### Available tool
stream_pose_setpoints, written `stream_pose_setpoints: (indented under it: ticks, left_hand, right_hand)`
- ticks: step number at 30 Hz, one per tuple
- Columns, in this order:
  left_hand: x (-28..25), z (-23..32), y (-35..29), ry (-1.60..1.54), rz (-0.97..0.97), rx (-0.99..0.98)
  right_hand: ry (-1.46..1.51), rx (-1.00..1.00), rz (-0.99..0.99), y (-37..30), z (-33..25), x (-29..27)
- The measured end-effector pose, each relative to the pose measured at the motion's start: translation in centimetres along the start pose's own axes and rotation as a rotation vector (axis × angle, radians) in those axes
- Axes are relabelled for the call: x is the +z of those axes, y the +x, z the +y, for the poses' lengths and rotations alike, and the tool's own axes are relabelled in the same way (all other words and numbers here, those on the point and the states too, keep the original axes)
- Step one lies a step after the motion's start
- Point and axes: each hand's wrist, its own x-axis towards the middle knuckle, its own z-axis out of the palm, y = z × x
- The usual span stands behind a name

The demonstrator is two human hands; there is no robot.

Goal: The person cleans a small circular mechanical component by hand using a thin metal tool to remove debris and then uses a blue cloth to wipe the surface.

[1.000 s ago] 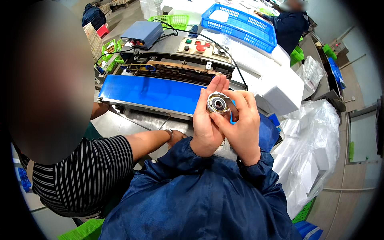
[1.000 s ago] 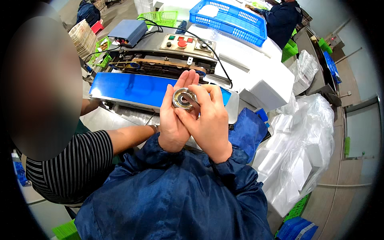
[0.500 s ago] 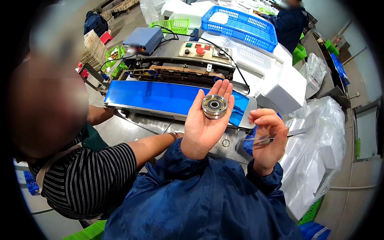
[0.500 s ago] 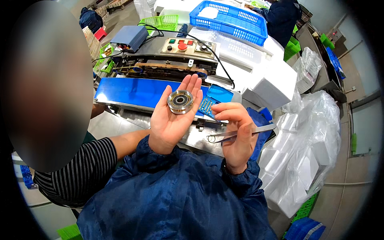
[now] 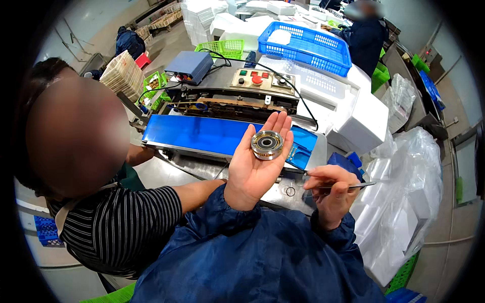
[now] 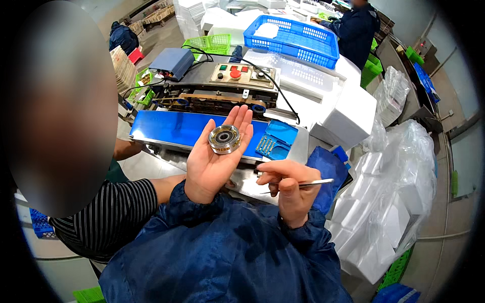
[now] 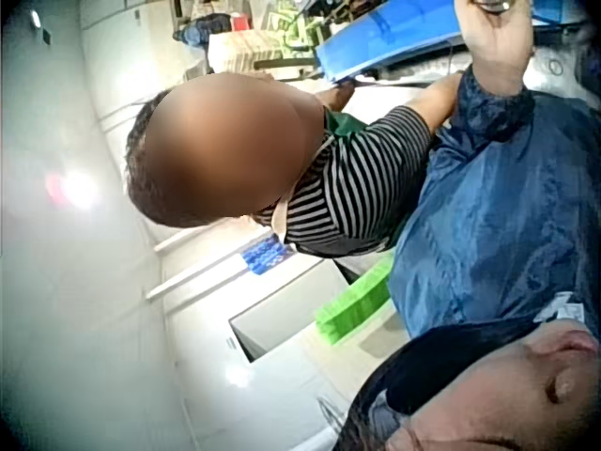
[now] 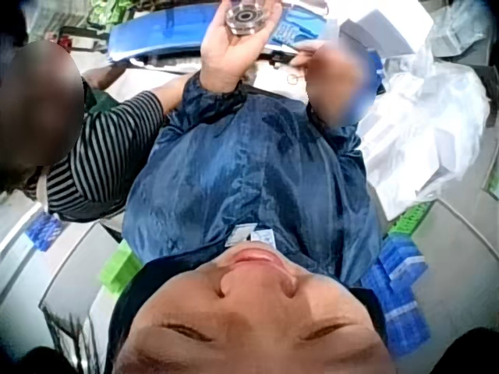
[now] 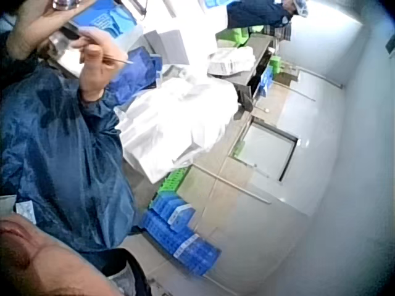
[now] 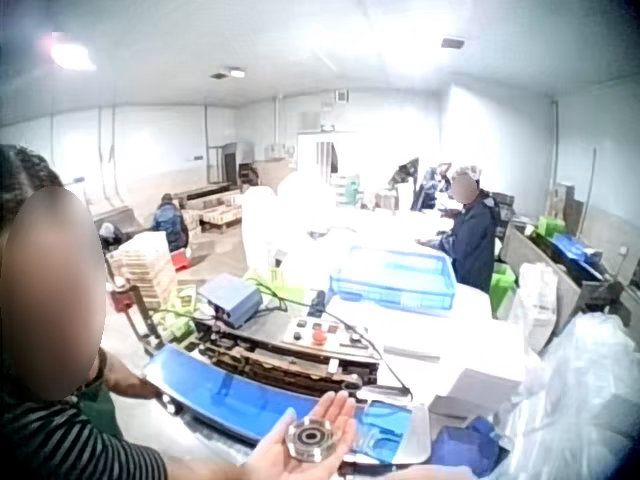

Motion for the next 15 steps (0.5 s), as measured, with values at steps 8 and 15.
stream_pose_setpoints:
  ticks: [8,15]
  left_hand:
    - [0.4,0.0,-0.1,0.022,-0.007,-0.003]
    - [0.6,0.0,-0.4,0.002,-0.012,-0.003]
  right_hand:
    - [0.214,0.011,-0.231,0.7,-0.3,1.1]
    - [-0.259,-0.335,-0.171,0.5,0.1,2.0]
